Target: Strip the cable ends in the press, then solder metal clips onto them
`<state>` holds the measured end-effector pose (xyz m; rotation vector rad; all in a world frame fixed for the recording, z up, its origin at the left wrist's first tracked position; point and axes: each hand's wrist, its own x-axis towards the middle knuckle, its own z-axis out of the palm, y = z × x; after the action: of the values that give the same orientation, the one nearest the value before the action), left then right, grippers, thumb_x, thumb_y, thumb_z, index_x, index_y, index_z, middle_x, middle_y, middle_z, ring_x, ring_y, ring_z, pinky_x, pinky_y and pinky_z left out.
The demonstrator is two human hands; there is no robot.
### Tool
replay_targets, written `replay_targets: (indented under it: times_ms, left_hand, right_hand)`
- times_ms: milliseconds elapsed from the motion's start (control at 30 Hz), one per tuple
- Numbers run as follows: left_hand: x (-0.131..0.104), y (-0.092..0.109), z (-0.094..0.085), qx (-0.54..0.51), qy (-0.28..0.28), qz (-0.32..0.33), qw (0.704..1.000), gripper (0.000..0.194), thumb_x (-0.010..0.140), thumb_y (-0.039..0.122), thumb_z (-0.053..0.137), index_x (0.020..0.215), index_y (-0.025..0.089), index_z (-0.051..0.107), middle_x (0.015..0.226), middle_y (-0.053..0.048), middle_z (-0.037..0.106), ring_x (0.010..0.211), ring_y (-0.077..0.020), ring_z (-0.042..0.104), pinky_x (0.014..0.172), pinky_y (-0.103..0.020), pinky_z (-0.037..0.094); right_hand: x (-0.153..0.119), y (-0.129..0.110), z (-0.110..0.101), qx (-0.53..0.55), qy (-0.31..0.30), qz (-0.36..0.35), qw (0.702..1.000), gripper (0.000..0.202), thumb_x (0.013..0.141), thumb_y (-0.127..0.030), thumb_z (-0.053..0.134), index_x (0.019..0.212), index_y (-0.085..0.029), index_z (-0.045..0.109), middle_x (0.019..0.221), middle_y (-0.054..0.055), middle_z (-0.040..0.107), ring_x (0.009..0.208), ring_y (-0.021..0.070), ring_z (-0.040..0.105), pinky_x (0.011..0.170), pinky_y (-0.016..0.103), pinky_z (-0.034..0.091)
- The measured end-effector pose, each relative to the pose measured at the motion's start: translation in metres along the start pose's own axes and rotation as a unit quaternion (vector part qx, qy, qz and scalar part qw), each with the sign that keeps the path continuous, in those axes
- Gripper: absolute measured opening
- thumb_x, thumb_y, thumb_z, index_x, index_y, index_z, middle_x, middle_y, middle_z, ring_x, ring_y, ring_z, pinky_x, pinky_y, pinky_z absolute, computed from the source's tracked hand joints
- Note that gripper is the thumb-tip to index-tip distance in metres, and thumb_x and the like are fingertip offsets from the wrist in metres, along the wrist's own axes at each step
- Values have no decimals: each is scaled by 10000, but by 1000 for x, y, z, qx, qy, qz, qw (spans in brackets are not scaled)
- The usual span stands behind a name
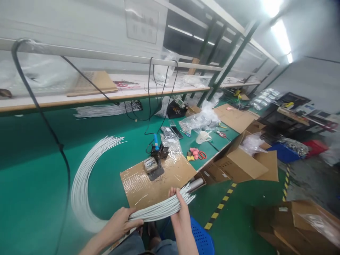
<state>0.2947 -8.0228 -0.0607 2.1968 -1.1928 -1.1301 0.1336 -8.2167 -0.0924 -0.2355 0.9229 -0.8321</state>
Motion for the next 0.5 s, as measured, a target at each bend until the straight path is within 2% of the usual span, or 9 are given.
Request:
replay_targets:
  times_ms: [133,267,367,500]
  left_hand:
    - [18,-12,9,64,13,-56,996,322,1008,349,690,1287,191,670,1280,-110,712,1074,-285,722,878,-477,624]
    - [38,-34,6,98,29,-88,991,342,1007,346,691,1309,188,659,1306,-114,700,1089,-289,717,889,-489,623]
    - [44,-43,9,120,32,-86,989,332,1007,350,691,1296,189,665,1291,-110,707,1078,-284,720,885,-482,623]
    - [57,-43,25,159,45,-77,983,328,1005,349,694,1290,187,668,1289,-104,708,1076,-279,722,893,-484,621]
  right_hand:
    - [4,3,-15,-6,-7,26,1000,291,1004,-292,696,1265,-167,660,1258,86,694,1044,230,714,875,428,628]
    - [11,1,-30,-33,-33,51,998,288,1008,-308,691,1258,-167,662,1242,84,700,1024,224,717,870,426,628]
    - [39,-1,-30,-55,-28,63,996,300,1012,-326,684,1266,-168,658,1244,85,697,1018,223,717,862,421,627]
    - [101,0,-14,-95,-34,66,993,329,1013,-343,681,1292,-173,648,1267,91,690,1030,229,714,863,426,626]
